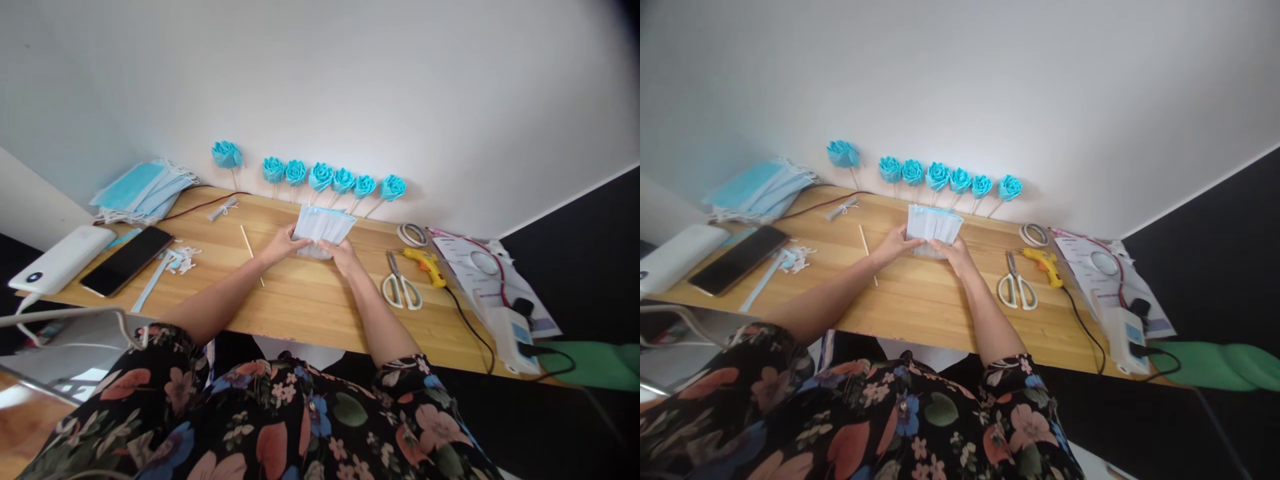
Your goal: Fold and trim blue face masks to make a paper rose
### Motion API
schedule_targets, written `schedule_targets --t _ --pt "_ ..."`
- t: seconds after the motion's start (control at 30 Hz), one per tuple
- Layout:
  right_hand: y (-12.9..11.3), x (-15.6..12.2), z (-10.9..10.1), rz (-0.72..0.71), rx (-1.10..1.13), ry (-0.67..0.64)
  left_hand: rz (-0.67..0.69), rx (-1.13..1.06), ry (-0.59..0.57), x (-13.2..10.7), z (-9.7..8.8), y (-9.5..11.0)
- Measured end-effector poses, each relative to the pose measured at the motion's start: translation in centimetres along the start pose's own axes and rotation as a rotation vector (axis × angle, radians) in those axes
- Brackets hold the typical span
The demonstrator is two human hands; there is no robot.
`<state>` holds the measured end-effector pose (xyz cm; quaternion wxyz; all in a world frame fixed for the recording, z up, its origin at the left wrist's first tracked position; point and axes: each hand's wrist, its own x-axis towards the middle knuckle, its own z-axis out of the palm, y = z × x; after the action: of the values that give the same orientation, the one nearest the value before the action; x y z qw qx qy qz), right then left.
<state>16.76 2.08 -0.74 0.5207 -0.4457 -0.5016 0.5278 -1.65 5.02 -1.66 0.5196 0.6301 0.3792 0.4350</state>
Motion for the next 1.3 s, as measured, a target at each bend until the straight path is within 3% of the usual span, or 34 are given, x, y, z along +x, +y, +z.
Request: schedule_targets --t 0.2,0.4,0.53,0.73,0.9,1.03,1.1,1.3 --pt "0.6 -0.2 0.5 0.002 -0.063 0.141 -0.101 0.202 0.015 -0.2 0.5 0.0" --pt "-0.9 -0.4 0.3 -0.187 -0.138 0.251 0.071 0.066 -0.020 -0.2 0.6 0.1" --pt "-0.4 0.1 -0.1 -0.163 -0.135 0.215 0.102 0.120 0.001 0.1 0.3 0.3" --pt "1.6 0.5 -0.6 -0.006 -0.209 0.097 -0.070 0.313 0.064 0.1 0.3 0.0" --pt "1.5 0.4 -0.7 -0.054 -0.265 0.115 -0.050 0.262 0.030 -0.2 0.4 0.1" --pt "0.5 0.5 -0.8 -0.204 -0.217 0.297 0.165 0.126 0.067 -0.1 0.0 0.6" --pt "0.3 0.6 -0.9 -0.234 -0.184 0.357 0.188 0.037 0.118 0.1 -0.2 0.6" --pt "1.8 1.0 -1.2 -0.120 -0.352 0.199 0.051 -0.051 0.202 1.0 -0.5 -0.9"
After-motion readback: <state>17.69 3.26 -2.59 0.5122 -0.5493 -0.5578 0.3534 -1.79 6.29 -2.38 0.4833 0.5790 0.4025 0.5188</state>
